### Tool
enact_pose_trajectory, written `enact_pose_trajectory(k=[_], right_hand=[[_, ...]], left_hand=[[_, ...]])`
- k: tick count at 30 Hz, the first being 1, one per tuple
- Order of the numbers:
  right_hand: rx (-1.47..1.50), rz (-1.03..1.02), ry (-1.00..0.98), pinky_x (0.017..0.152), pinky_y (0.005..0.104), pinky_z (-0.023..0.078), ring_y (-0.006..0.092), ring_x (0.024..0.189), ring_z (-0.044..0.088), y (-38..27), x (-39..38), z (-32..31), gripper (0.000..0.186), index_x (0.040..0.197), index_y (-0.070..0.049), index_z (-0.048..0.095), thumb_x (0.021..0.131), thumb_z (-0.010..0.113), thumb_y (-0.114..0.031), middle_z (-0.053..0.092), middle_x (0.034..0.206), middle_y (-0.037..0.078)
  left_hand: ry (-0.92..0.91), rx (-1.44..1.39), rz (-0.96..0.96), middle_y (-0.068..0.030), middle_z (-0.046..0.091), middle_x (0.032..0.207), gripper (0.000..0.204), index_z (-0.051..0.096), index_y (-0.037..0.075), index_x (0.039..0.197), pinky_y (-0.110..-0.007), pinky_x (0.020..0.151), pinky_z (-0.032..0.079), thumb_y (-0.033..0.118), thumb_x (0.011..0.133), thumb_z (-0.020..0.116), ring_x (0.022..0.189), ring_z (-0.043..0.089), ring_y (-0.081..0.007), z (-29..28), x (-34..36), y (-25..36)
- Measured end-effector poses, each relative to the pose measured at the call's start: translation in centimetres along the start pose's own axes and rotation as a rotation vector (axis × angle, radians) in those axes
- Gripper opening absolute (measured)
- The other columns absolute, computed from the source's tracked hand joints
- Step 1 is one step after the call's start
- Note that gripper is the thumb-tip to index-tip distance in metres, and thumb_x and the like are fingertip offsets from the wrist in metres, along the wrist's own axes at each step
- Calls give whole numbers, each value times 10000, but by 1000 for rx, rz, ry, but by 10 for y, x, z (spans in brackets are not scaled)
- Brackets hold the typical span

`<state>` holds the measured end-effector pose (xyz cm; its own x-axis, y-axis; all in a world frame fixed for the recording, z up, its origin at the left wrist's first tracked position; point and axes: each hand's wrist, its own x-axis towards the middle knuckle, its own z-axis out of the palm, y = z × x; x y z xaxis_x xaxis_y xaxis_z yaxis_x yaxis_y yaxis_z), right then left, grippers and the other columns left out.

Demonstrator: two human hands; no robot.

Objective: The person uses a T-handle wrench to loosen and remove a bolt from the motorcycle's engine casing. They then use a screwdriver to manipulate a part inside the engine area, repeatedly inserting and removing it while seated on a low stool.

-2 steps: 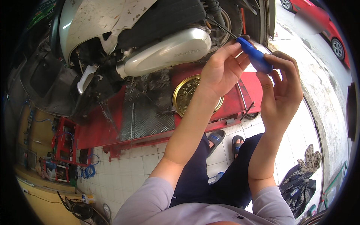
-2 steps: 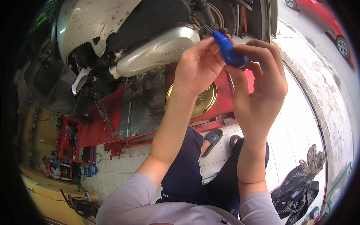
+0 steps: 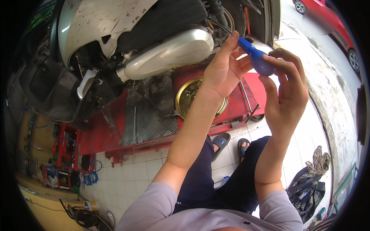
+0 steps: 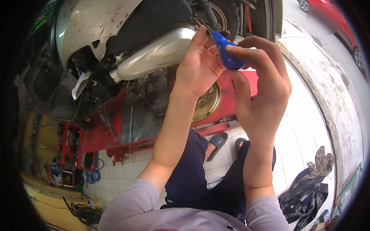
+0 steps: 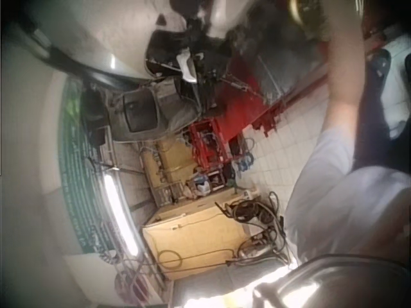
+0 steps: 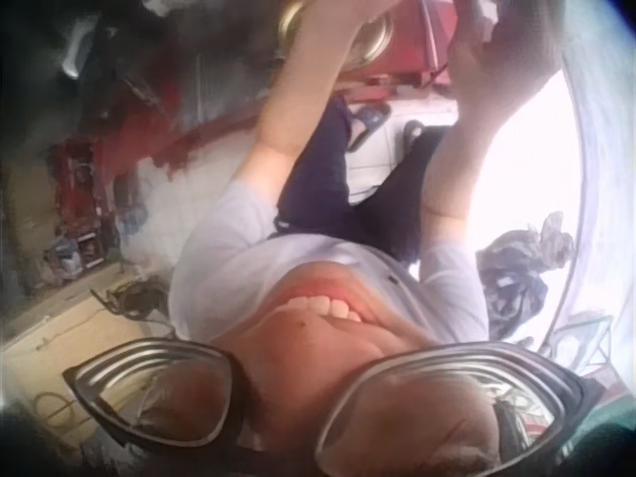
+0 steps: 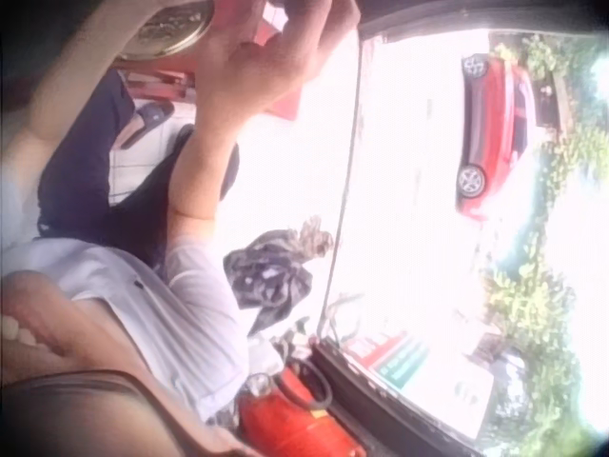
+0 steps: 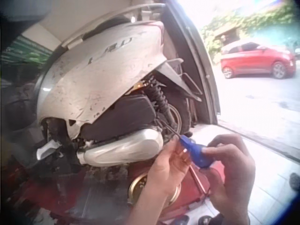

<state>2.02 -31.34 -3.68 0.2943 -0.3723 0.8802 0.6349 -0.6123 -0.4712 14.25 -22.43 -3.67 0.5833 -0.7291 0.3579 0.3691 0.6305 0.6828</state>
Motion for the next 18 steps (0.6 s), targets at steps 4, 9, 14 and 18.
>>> enact_pose_trajectory(k=[4, 9, 14, 18], right_hand=[[48, 47, -10, 722, 279, 540, 171, 853, 635, -2, 0, -1, 389, 1084, 37, 592, 710, 678, 101, 601, 1061, 124], [187, 383, -30, 642, 245, 546, 132, 793, 630, -9, -1, 1, 369, 1069, 63, 545, 753, 734, 39, 604, 1035, 125], [35, 92, -35, 717, 273, 540, 229, 861, 660, 0, 2, -2, 378, 976, -1, 670, 616, 695, 112, 602, 1019, 113], [57, 74, -131, 734, 300, 544, 202, 940, 618, 1, 1, -4, 404, 1070, 43, 616, 681, 721, 73, 575, 1060, 132]], left_hand=[[-64, 123, -49, -94, 663, 1019, 296, 599, -14, 1090, -342, 843, 527, 251, 963, 569, 952, 639, -184, -11, 4, 6], [-20, -97, -55, -123, 625, 1101, 321, 524, -49, 1191, -360, 876, 522, 199, 988, 503, 977, 634, -211, -7, 2, -4], [-96, -6, -87, -108, 650, 999, 337, 579, -26, 1128, -362, 882, 514, 273, 997, 495, 958, 637, -200, -13, 3, 5], [-139, -34, -126, -110, 635, 1009, 358, 565, -28, 1138, -363, 887, 502, 293, 984, 521, 983, 616, -203, -23, 7, 6]])
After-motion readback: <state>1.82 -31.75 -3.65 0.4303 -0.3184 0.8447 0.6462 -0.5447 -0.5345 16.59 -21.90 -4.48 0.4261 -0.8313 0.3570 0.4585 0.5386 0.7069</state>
